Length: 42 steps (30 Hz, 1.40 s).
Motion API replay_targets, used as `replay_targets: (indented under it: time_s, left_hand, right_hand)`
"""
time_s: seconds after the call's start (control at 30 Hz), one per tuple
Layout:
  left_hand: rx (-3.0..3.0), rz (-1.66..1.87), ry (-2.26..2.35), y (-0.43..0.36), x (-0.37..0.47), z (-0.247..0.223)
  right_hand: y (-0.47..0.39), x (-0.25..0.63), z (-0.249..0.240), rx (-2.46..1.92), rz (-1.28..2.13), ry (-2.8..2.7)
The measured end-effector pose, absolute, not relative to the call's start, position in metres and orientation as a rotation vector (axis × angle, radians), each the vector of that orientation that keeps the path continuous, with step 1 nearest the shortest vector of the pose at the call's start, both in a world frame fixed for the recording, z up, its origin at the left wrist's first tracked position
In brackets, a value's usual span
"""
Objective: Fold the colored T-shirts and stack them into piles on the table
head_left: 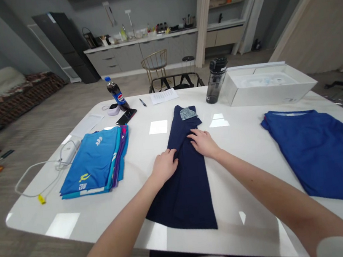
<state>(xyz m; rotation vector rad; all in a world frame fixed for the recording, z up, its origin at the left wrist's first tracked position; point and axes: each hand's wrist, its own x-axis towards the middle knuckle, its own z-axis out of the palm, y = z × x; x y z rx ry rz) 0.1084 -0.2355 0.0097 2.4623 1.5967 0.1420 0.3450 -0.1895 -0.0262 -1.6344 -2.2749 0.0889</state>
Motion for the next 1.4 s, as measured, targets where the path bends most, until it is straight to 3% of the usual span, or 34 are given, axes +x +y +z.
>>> replay_targets:
  time_s: [0.23,0.53,0.77,0.9,1.23,1.4]
  left_hand:
    - [2.436,0.085,1.735,-0.293,0.080,0.017]
    - [2.365,-0.041,1.872,-0.352,0.029,0.024]
    - [2.433,0.334,1.727,-0.406,0.042,0.048]
    - [2.632,0.376,1.475,-0.427,0.082,0.044]
    - [2.664,0.307,0.974,-0.416,0.101,0.011]
    - [2.701,0.343,1.104,-0.386,0.094,0.008]
  right_hand:
    - [-0.240,0.300,-0.001,-1.529,0.122,-2.398]
    - [-0.270,0.240,-0.001,-1.372,0.122,-2.609]
    - [-0.287,0.262,0.005,-1.401,0.069,-2.482]
    - [-0.300,0.287,0.002,-1.488,0.033,-2.418]
    - [-0.328,0.315,-0.018,-1.570,0.164,-2.274]
    - [-0.280,0.333,-0.023,-1.869,0.152,-1.936]
